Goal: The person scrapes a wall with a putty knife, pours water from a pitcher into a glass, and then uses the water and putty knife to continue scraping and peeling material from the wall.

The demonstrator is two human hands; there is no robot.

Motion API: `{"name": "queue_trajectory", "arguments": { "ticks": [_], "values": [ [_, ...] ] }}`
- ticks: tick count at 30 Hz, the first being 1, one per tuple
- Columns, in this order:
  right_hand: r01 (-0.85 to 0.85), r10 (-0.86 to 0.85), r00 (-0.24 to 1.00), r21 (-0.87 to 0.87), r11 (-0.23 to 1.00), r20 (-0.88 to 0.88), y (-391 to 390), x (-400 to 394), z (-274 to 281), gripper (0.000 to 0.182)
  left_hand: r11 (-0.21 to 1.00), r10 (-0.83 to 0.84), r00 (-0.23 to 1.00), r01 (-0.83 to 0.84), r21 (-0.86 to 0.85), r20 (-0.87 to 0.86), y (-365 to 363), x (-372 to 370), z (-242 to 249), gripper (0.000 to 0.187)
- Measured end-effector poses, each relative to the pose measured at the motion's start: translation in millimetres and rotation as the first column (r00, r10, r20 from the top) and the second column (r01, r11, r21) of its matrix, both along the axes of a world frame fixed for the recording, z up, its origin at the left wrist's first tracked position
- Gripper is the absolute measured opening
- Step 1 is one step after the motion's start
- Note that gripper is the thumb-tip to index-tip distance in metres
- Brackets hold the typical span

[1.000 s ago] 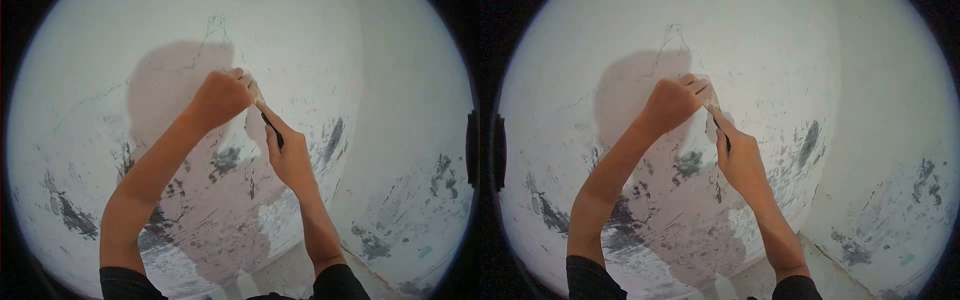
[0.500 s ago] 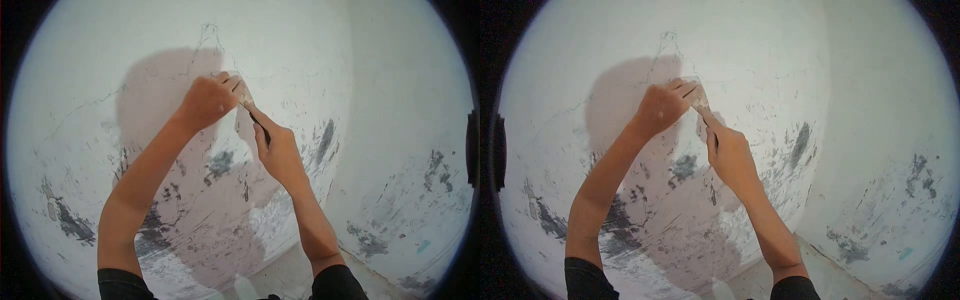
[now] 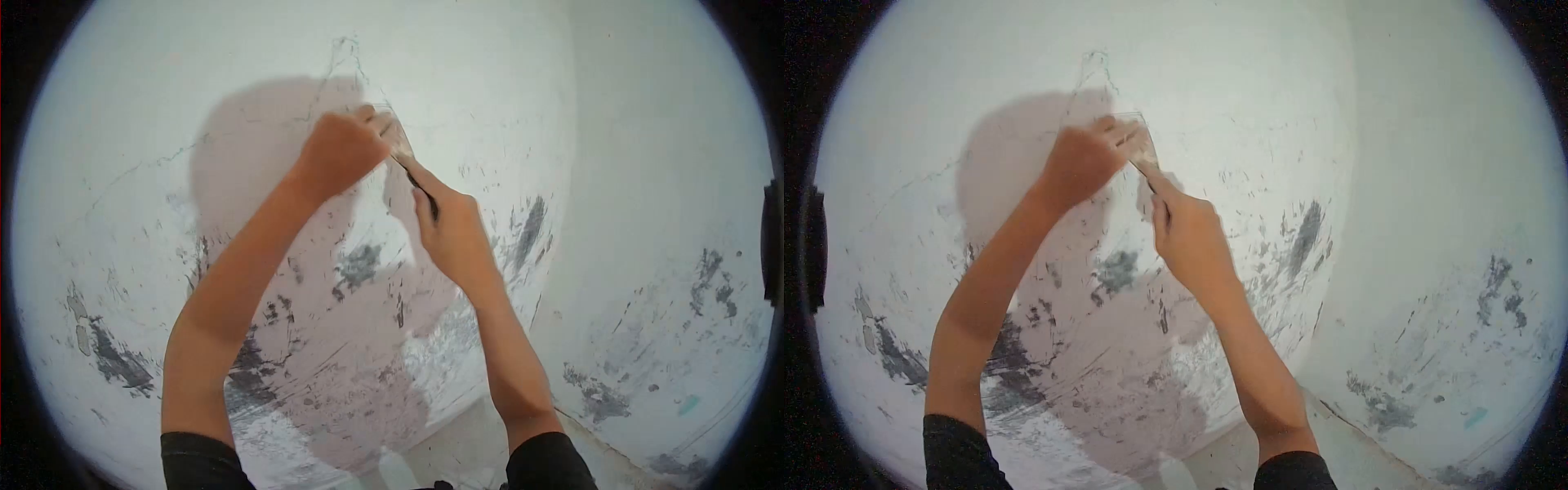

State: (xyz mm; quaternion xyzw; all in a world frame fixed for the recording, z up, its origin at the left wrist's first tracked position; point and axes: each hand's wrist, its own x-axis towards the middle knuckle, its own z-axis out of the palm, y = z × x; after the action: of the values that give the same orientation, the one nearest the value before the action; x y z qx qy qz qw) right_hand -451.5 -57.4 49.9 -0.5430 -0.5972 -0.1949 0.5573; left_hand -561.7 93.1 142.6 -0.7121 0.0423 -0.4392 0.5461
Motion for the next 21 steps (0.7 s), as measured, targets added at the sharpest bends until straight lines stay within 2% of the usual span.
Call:
{"name": "queue_trajectory", "arguments": {
  "ticks": [2, 4, 5, 7, 10, 12, 13, 14, 15, 18, 19, 21],
  "values": [
    [0.024, -0.023, 1.000, 0.010, 1.000, -0.002, 1, -2, -4, 0.046, 0.982, 0.149, 0.989, -0.150, -0.115, -0.017, -1, -1, 3, 0.027],
    [-0.009, 0.009, 1.000, -0.011, 1.000, 0.013, -7, -2, -4, 0.046, 0.982, 0.155, 0.988, -0.156, -0.104, -0.015, -2, -4, -4, 0.028],
    [-0.007, 0.007, 1.000, 0.000, 1.000, 0.014, -1, 1, -3, 0.046, 0.993, 0.100, 0.995, -0.099, -0.062, 0.011, -1, -8, -4, 0.028],
    [0.011, -0.024, 0.994, 0.129, 0.992, 0.105, 15, 3, -1, 0.046, 0.999, 0.045, 0.998, -0.044, -0.018, 0.033, 0, -11, 2, 0.028],
    [-0.029, 0.027, 0.999, 0.125, 0.992, 0.019, 14, -5, 5, 0.046, 0.997, 0.073, 0.993, -0.073, -0.009, 0.093, -7, -10, 15, 0.027],
    [-0.064, 0.060, 0.998, 0.132, 0.989, 0.032, -1, -4, 2, 0.046, 0.940, 0.287, 0.954, -0.298, -0.165, -0.085, -17, -13, 8, 0.026],
    [-0.045, 0.045, 0.999, 0.020, 0.999, 0.011, -11, -6, -1, 0.047, 0.940, 0.290, 0.954, -0.299, -0.164, -0.077, -16, -13, 3, 0.026],
    [-0.029, 0.028, 1.000, -0.098, 0.995, -0.010, -18, -7, -7, 0.048, 0.970, 0.192, 0.979, -0.200, -0.135, -0.071, -10, -11, -8, 0.026],
    [-0.030, 0.031, 0.999, -0.046, 0.998, 0.017, -14, -4, -18, 0.050, 0.990, 0.092, 0.993, -0.099, -0.104, -0.070, -5, -9, -16, 0.025],
    [-0.021, 0.021, 1.000, -0.004, 1.000, 0.002, -9, -2, -34, 0.050, 0.992, 0.015, 0.999, -0.021, -0.121, -0.048, -1, -2, -28, 0.025],
    [-0.033, 0.033, 0.999, 0.005, 0.999, 0.011, 1, 0, -30, 0.050, 0.998, 0.015, 1.000, -0.015, -0.067, -0.003, -1, 2, -26, 0.025],
    [0.010, -0.009, 0.999, 0.033, 0.999, -0.037, 10, 6, -24, 0.050, 0.996, 0.036, 0.999, -0.036, -0.085, 0.003, 0, 8, -16, 0.025]
  ]
}}
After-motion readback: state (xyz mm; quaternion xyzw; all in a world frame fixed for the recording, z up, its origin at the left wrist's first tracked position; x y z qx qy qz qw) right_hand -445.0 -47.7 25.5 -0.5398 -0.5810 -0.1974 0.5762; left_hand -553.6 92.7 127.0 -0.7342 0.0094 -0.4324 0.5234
